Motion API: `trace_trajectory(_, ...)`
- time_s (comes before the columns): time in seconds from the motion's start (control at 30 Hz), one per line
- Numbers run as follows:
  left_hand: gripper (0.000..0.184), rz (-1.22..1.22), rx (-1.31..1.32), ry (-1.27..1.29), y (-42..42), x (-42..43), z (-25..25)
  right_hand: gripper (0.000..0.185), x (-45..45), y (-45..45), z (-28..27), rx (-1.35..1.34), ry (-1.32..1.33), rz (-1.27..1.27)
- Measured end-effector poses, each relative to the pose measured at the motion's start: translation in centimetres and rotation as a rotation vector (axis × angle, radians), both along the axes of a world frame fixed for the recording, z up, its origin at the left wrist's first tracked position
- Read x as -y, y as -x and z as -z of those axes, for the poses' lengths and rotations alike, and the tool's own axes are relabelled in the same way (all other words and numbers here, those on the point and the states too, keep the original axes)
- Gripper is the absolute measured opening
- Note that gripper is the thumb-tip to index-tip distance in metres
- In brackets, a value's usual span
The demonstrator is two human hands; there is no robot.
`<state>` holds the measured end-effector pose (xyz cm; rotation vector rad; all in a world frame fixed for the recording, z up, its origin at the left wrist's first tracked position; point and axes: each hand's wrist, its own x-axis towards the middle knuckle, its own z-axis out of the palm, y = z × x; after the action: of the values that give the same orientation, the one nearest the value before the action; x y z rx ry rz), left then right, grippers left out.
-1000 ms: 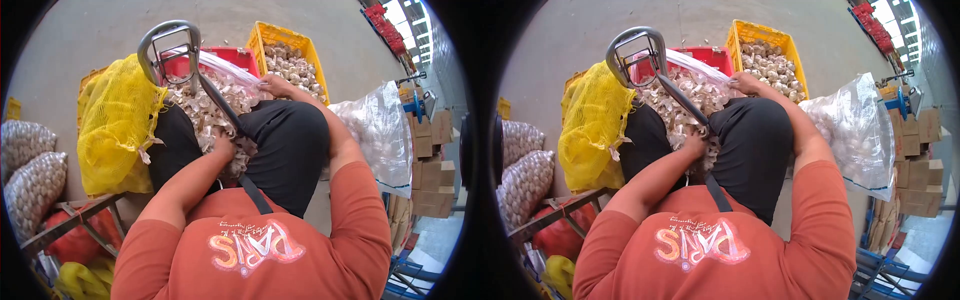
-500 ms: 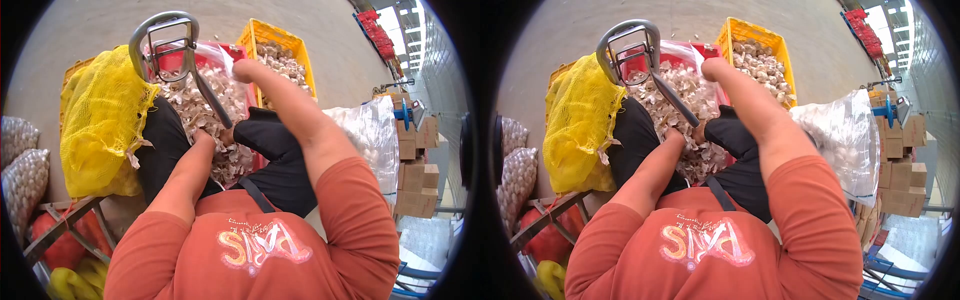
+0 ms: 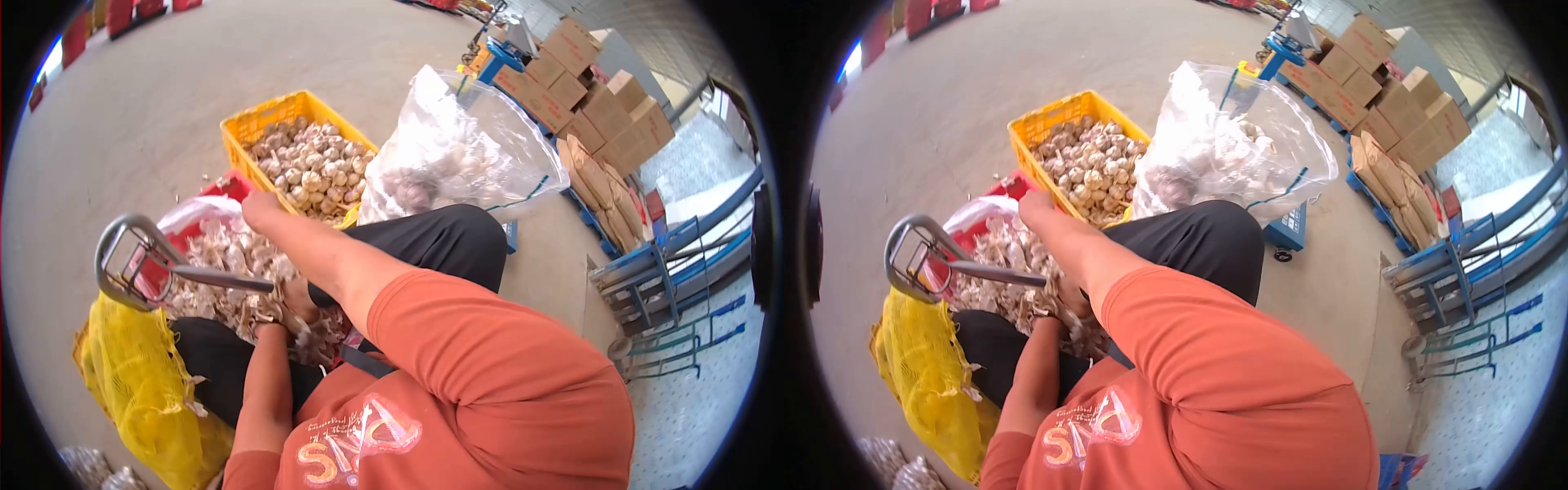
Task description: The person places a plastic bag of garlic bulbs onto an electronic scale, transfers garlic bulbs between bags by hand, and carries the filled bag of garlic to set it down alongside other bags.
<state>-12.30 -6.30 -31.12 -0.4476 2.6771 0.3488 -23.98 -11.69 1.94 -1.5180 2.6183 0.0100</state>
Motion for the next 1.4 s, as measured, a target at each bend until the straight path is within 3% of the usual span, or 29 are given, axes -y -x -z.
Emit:
trace_trajectory(0.27,0.046,-0.095,-0.016,-0.35,-4.9,4.2,-2.1,0.025,-0.8,1.1,5.7,0.012,0.143,-0.005)
trace_trajectory(0.3,0.046,-0.152,-0.005,-0.404,-5.6,4.3,-2.7,0.024,-0.9,1.3,5.7,0.18,0.285,0.129)
trace_trajectory(0.37,0.045,-0.289,0.007,-0.501,-4.3,4.2,-5.1,0.021,-1.4,1.9,3.7,0.153,-0.028,-0.085)
trace_trajectory(0.47,0.045,-0.43,-0.001,-0.617,-6.0,3.2,-6.6,0.024,-0.1,2.2,5.1,0.182,-0.091,-0.132)
trace_trajectory(0.5,0.045,-0.443,0.016,-0.615,-6.9,2.7,-8.0,0.025,0.1,2.2,6.2,0.223,-0.084,-0.114)
trace_trajectory(0.57,0.033,-0.449,0.166,-0.19,-5.9,0.2,-16.9,0.026,-0.3,1.8,6.7,0.261,-0.037,-0.049)
trace_trajectory(0.6,0.033,-0.53,0.107,-0.133,-7.1,-2.2,-25.4,0.026,-0.7,1.3,6.1,0.275,-0.071,-0.061)
trace_trajectory(0.63,0.031,-0.493,0.073,-0.087,-7.7,-2.9,-27.1,0.026,-1.0,1.1,5.5,0.281,-0.101,-0.065)
trace_trajectory(0.73,0.029,-0.29,-0.266,0.053,-6.7,-4.6,-29.1,0.023,-2.0,0.3,4.4,0.426,0.036,0.084)
trace_trajectory(0.8,0.034,-0.149,-0.812,0.003,-4.6,-5.2,-25.9,0.023,-1.9,-0.6,4.7,0.363,0.029,0.067)
trace_trajectory(0.83,0.037,0.003,-0.72,-0.077,-4.0,-4.6,-25.1,0.022,-2.1,-1.1,4.2,0.349,-0.073,-0.002)
trace_trajectory(0.9,0.044,-0.047,-0.33,-0.33,-3.4,-2.9,-21.2,0.021,-2.7,-2.2,4.0,0.313,0.004,-0.005)
trace_trajectory(0.93,0.05,-0.218,-0.272,-0.297,-4.1,-2.5,-21.8,0.021,-2.8,-1.6,3.2,0.305,0.014,0.006)
trace_trajectory(1.0,0.055,-0.38,0.099,-0.042,-5.1,-1.0,-23.7,0.022,-3.9,-1.5,2.9,0.281,0.021,-0.043)
trace_trajectory(1.07,0.057,-0.613,0.191,0.083,-6.0,-0.1,-24.5,0.024,-3.8,-0.6,3.4,0.299,0.048,0.024)
trace_trajectory(1.1,0.056,-0.55,0.031,-0.03,-6.9,2.2,-20.0,0.027,-3.1,-0.2,4.2,0.372,0.049,0.125)
trace_trajectory(1.17,0.048,-0.567,0.025,0.093,-6.6,2.2,-21.0,0.026,-2.9,-0.2,4.3,0.333,0.028,0.073)
trace_trajectory(1.2,0.038,-0.633,0.016,0.021,-6.3,2.6,-21.0,0.027,-2.6,-0.2,4.7,0.292,0.016,0.036)
trace_trajectory(1.23,0.037,-0.832,-0.089,-0.022,-6.3,2.4,-22.0,0.028,-2.4,-0.2,4.7,0.238,-0.028,-0.017)
trace_trajectory(1.27,0.037,-1.074,-0.134,-0.133,-6.4,4.6,-16.4,0.027,-2.6,-0.3,4.0,0.25,-0.021,0.032)
trace_trajectory(1.33,0.037,-0.663,0.123,-0.167,-7.5,3.9,-17.1,0.028,-3.1,-0.1,3.3,0.236,0.014,0.078)
trace_trajectory(1.4,0.036,-0.492,0.304,-0.009,-6.7,-0.1,-22.1,0.028,-2.7,1.2,4.0,0.205,-0.031,0.041)
